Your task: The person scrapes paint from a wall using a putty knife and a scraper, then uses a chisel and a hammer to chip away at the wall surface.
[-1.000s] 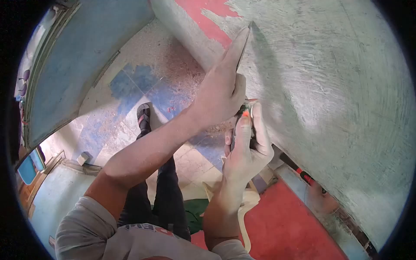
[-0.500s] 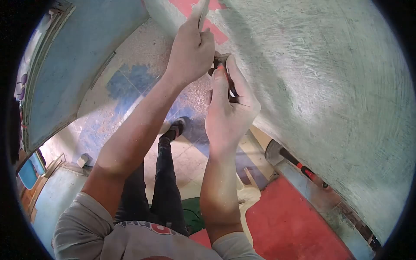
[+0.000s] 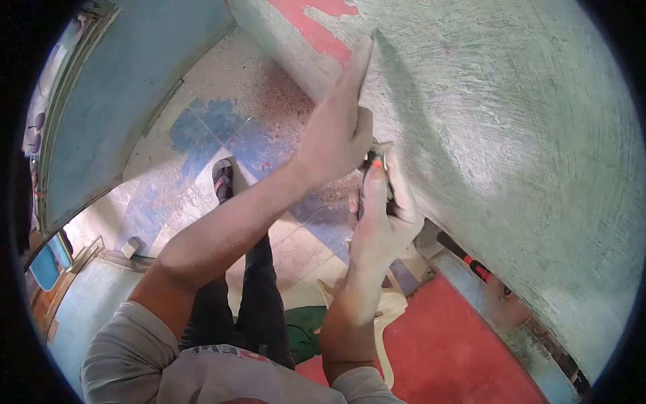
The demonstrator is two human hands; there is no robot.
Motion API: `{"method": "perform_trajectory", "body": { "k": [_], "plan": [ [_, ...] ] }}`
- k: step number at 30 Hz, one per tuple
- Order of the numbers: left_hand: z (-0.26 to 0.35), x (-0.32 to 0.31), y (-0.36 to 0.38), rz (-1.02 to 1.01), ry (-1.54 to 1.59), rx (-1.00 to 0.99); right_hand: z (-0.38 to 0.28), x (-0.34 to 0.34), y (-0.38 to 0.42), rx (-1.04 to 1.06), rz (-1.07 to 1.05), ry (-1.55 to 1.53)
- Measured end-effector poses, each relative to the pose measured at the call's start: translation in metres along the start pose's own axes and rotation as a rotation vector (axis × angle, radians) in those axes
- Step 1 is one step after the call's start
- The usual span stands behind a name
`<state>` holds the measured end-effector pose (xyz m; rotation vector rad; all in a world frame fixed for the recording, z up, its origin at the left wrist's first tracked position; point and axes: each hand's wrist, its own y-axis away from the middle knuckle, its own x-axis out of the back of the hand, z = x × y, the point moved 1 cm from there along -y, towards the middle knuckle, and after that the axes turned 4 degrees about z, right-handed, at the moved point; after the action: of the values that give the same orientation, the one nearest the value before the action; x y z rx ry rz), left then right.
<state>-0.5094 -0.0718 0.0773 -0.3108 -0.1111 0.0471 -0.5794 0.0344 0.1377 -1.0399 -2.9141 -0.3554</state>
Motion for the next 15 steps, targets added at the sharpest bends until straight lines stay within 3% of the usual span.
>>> {"method": "perform_trajectory", "body": {
  "k": [2,4,6,9,10,13,15],
  "plan": [
    [0.001,-0.004,0.004,0.015,0.007,-0.026,-0.004,-0.001,0.000,-0.030,0.026,0.023],
    [0.006,0.023,-0.025,-0.151,0.087,0.306,-0.008,-0.022,-0.011,-0.051,-0.022,-0.024],
    [0.004,0.027,-0.032,-0.196,0.115,0.423,0.005,-0.034,-0.025,-0.038,-0.096,-0.052],
    [-0.009,0.018,-0.022,-0.041,-0.030,0.136,0.003,-0.019,-0.014,0.093,-0.101,-0.012],
    [-0.001,0.007,-0.012,0.039,-0.141,-0.029,-0.004,-0.011,-0.006,0.052,-0.070,0.005],
    [0.004,0.009,-0.014,0.060,-0.155,-0.034,-0.009,-0.011,-0.003,0.033,-0.064,0.008],
    [-0.001,0.020,-0.027,-0.032,-0.007,0.192,-0.006,-0.027,-0.013,0.014,-0.058,0.016]
  ]
}}
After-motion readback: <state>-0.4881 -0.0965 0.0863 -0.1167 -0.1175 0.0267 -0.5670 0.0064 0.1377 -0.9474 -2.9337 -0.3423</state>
